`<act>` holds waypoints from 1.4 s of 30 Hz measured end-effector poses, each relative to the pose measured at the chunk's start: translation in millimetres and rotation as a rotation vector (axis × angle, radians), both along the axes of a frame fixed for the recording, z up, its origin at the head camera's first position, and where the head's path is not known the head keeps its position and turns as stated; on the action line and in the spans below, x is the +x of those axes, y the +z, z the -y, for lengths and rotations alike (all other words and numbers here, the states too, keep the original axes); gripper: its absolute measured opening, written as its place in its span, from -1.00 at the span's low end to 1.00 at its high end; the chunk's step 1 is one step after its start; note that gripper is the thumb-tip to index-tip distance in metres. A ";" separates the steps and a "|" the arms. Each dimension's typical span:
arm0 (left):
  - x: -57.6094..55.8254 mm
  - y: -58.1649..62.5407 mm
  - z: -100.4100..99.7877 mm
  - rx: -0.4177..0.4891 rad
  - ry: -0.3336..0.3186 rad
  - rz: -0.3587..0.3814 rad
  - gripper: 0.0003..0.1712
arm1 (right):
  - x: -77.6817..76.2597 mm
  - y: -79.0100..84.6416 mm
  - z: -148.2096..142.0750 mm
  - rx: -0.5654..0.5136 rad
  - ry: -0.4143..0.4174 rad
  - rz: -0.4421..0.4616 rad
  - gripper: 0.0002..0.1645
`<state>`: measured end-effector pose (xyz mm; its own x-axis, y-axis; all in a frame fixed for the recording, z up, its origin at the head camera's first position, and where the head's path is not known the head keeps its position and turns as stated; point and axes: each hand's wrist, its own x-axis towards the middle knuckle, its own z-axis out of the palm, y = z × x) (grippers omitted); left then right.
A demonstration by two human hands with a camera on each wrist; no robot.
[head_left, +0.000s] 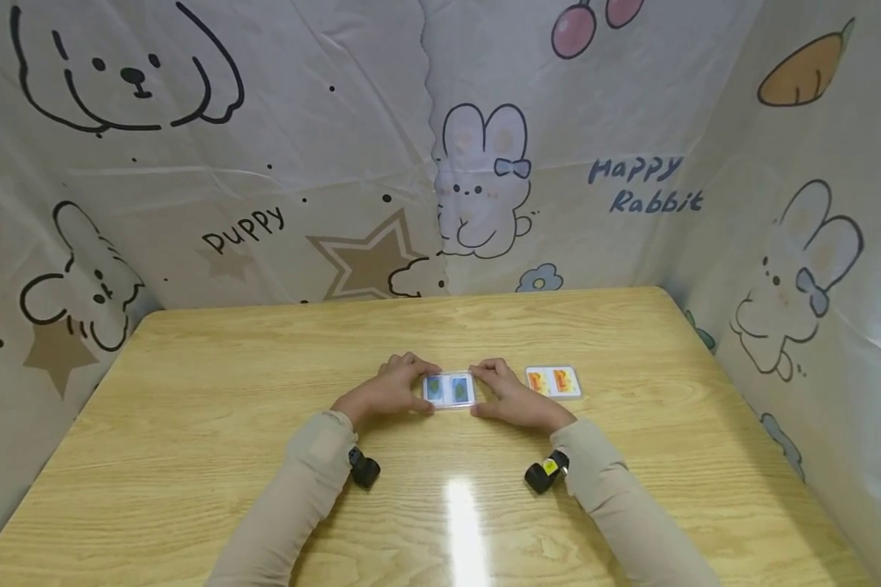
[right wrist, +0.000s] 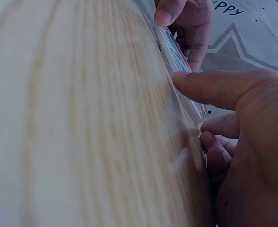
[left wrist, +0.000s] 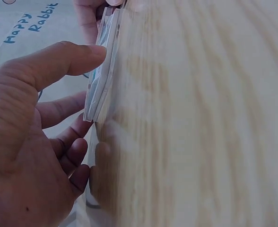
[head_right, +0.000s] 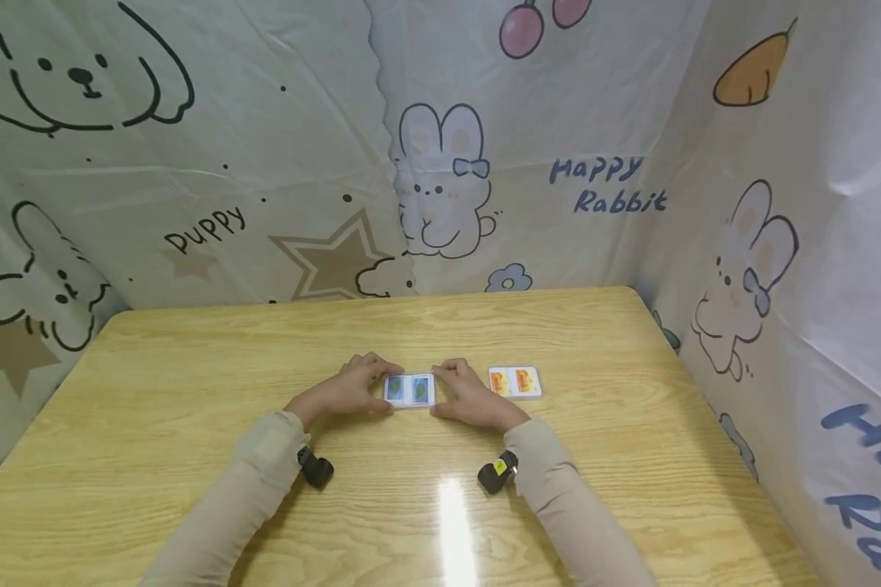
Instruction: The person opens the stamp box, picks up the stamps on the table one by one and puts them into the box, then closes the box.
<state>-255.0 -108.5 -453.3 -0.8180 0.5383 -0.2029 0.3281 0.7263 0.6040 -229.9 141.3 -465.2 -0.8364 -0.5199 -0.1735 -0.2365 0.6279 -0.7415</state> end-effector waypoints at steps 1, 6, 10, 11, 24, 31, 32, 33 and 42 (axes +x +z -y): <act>0.5 0.5 0.1 -0.003 0.001 0.003 -0.27 | 0.0 0.0 0.1 -0.002 0.001 0.001 -0.12; 2.3 2.6 1.0 -0.011 0.011 0.012 -0.27 | 0.0 -0.4 1.1 -0.001 -0.002 0.003 -0.14; 2.6 3.3 1.4 -0.015 0.008 0.012 -0.28 | -0.6 0.4 2.0 -0.004 -0.005 -0.002 -0.16; 2.7 3.4 1.5 -0.015 0.008 0.013 -0.27 | -0.8 0.5 2.1 -0.003 -0.007 0.000 -0.16; 3.3 2.7 1.9 -0.010 0.011 0.034 -0.25 | -1.0 -0.9 2.0 0.010 0.008 -0.023 -0.15; 4.3 2.4 2.5 -0.015 0.007 0.024 -0.20 | -0.3 -0.9 2.3 0.000 -0.004 -0.010 -0.13; 4.4 2.3 2.5 -0.012 0.009 0.023 -0.20 | -0.4 -1.1 2.3 -0.002 -0.002 -0.013 -0.13; 4.5 2.5 2.5 -0.009 0.012 0.024 -0.19 | -0.6 -1.3 2.2 -0.004 -0.001 -0.016 -0.13; 4.0 3.6 3.1 0.011 0.013 0.023 -0.17 | -1.7 -2.3 0.8 -0.005 0.010 -0.050 -0.18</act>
